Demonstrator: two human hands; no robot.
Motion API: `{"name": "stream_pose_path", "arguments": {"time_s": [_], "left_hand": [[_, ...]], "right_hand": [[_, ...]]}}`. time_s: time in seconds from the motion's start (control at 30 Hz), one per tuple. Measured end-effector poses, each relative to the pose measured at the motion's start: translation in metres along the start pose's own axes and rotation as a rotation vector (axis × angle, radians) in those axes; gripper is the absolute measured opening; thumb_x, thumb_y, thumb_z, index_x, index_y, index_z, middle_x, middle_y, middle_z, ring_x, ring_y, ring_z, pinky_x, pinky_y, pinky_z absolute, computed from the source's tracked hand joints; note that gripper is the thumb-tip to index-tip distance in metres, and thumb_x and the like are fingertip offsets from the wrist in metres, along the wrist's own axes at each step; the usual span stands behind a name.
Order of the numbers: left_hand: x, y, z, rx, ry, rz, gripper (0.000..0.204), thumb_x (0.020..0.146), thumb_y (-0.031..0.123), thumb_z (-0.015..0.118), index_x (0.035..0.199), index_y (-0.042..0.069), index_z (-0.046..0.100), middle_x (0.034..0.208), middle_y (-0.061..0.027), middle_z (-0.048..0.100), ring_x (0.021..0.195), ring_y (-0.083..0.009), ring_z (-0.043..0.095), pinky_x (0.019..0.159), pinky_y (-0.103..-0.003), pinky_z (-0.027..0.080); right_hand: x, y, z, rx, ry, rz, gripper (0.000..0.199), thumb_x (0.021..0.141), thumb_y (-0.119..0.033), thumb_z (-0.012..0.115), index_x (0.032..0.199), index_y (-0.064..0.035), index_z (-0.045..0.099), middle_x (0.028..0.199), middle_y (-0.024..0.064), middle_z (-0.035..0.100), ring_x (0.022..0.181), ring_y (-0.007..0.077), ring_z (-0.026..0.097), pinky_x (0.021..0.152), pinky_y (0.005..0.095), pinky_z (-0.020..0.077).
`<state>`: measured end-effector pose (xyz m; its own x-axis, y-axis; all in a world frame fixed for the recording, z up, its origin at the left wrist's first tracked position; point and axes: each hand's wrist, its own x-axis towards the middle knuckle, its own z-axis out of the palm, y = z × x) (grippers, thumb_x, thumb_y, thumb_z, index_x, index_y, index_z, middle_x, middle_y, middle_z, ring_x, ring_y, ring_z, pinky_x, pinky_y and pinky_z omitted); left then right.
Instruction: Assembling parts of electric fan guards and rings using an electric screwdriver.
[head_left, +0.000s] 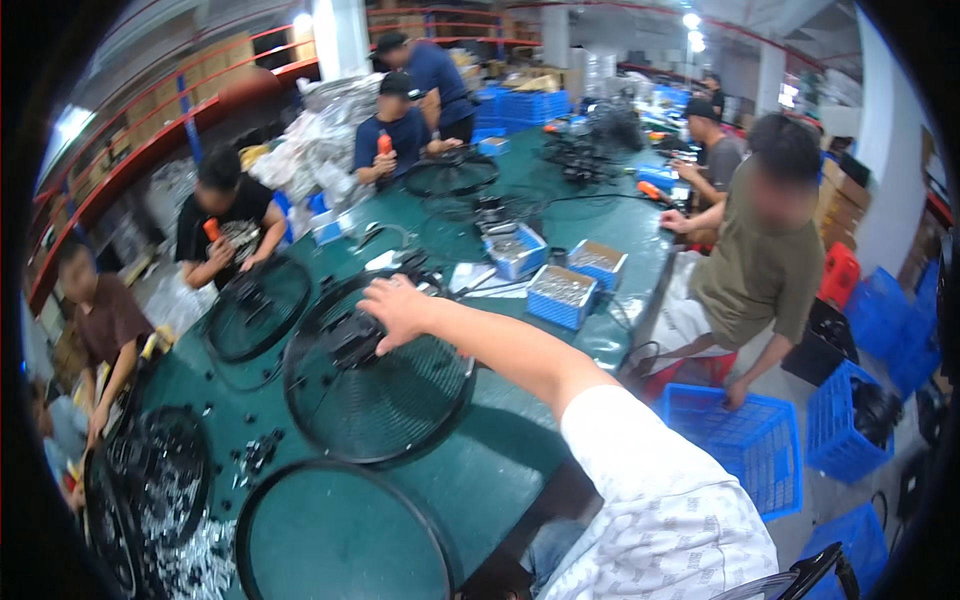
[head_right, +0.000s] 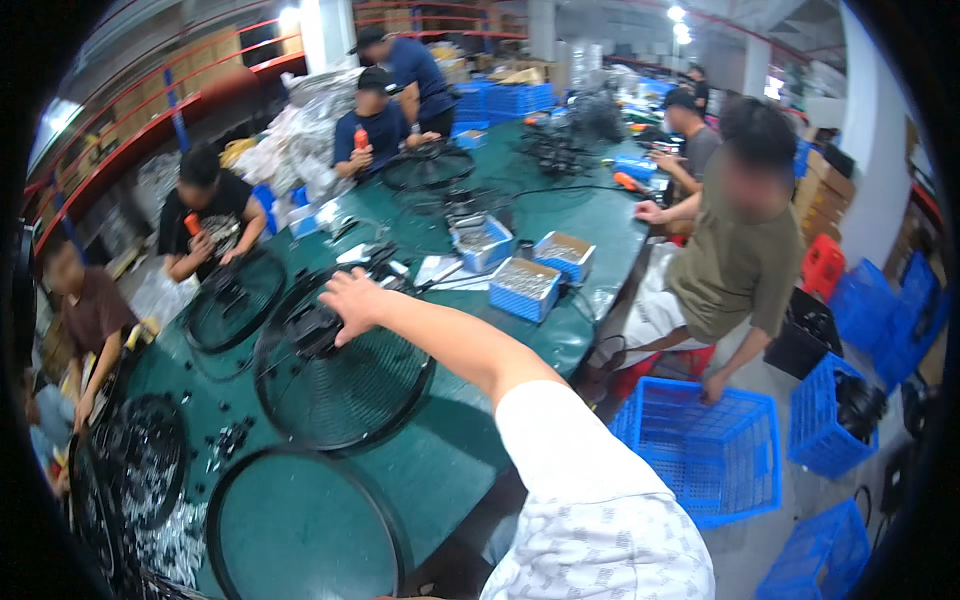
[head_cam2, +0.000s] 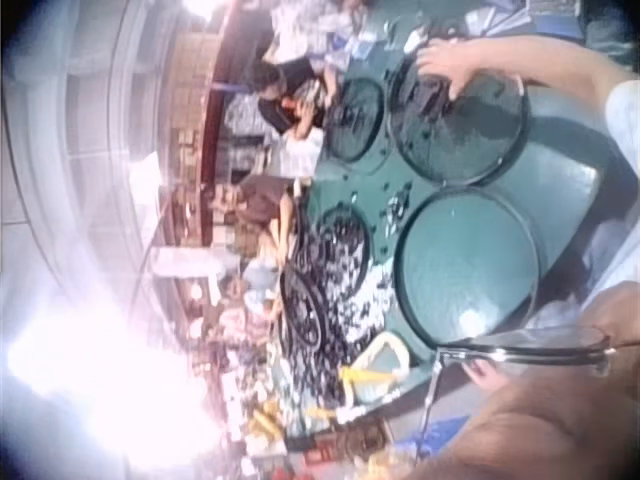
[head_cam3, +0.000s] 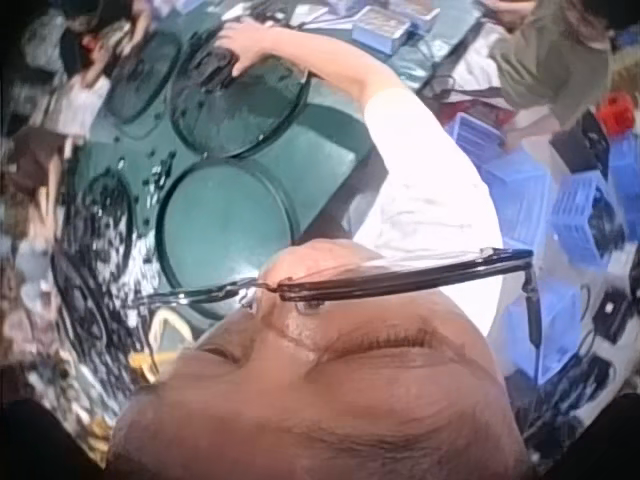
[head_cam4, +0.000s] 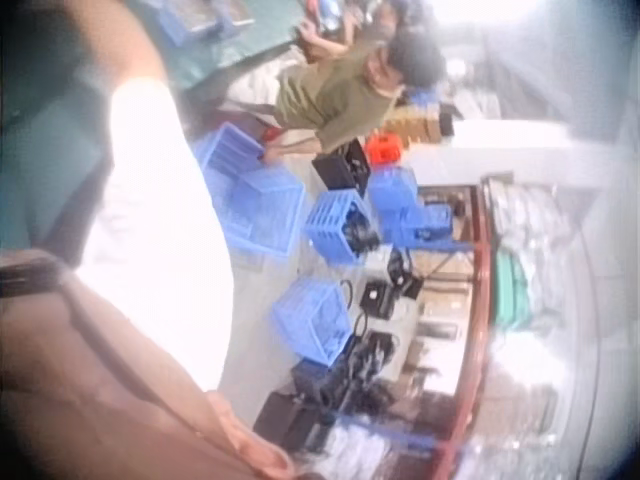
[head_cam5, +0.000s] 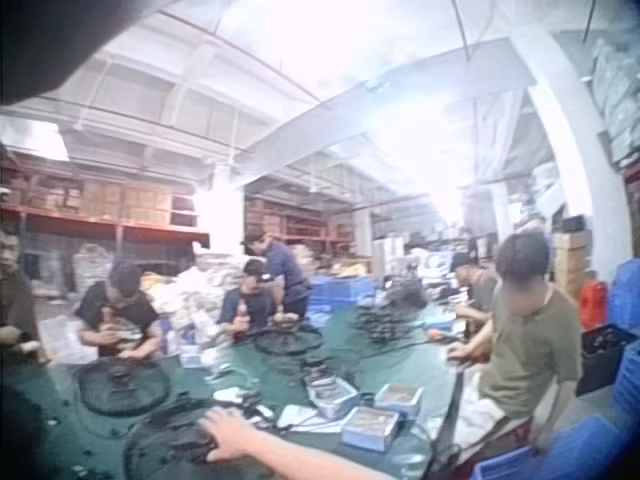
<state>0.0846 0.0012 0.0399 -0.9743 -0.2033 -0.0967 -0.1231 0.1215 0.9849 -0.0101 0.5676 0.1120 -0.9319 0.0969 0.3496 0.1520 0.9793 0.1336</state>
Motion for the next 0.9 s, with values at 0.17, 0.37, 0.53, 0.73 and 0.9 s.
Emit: {"name": "stream_pose_path", "arguments": {"time_s": [0.17, 0.37, 0.53, 0.73, 0.9], "left_hand": [[0.019, -0.001, 0.031, 0.453, -0.079, 0.539, 0.045, 0.095, 0.024, 0.055, 0.129, -0.005, 0.048, 0.131, -0.0261, 0.049, 0.112, -0.0403, 0.052, 0.1, -0.048, 0.04], [0.036, -0.006, 0.048, 0.683, -0.042, 0.762, 0.044, 0.094, 0.023, 0.056, 0.128, -0.004, 0.051, 0.129, -0.0257, 0.05, 0.111, -0.0398, 0.053, 0.098, -0.049, 0.04], [0.043, -0.01, 0.05, 0.749, 0.018, 0.864, 0.043, 0.092, 0.022, 0.056, 0.126, -0.003, 0.053, 0.128, -0.0253, 0.051, 0.109, -0.0393, 0.053, 0.097, -0.05, 0.041], [0.051, -0.027, 0.033, 0.783, 0.121, 0.956, 0.041, 0.091, 0.021, 0.056, 0.125, -0.002, 0.055, 0.126, -0.0249, 0.053, 0.108, -0.0388, 0.054, 0.095, -0.051, 0.041], [0.056, -0.05, 0.005, 0.772, 0.253, 1.043, 0.04, 0.09, 0.021, 0.056, 0.123, -0.001, 0.057, 0.124, -0.0246, 0.054, 0.107, -0.0383, 0.054, 0.094, -0.051, 0.042]], "right_hand": [[0.041, 0.011, 0.017, 0.15, -0.206, -0.094, 0.117, 0.054, -0.064, 0.079, 0.143, -0.0041, 0.034, 0.139, 0.0176, 0.045, 0.131, 0.0342, 0.041, 0.104, 0.0471, 0.0324], [0.062, -0.001, 0.026, 0.3, -0.297, -0.076, 0.118, 0.052, -0.055, 0.085, 0.144, -0.0045, 0.032, 0.134, 0.021, 0.048, 0.125, 0.0361, 0.046, 0.102, 0.0461, 0.0341], [0.067, -0.004, 0.014, 0.299, -0.275, -0.1, 0.117, 0.051, -0.055, 0.086, 0.142, -0.0035, 0.034, 0.129, 0.0208, 0.052, 0.12, 0.0365, 0.05, 0.101, 0.0457, 0.0353], [0.071, -0.023, -0.043, 0.014, -0.118, -0.047, 0.108, 0.05, -0.054, 0.086, 0.134, -0.0028, 0.043, 0.118, 0.018, 0.058, 0.111, 0.0342, 0.056, 0.095, 0.0451, 0.0394], [0.064, -0.032, -0.128, -0.07, 0.17, -0.101, 0.092, 0.052, -0.051, 0.086, 0.123, -0.0023, 0.054, 0.103, 0.0181, 0.066, 0.097, 0.0351, 0.064, 0.081, 0.0461, 0.0509]]}}
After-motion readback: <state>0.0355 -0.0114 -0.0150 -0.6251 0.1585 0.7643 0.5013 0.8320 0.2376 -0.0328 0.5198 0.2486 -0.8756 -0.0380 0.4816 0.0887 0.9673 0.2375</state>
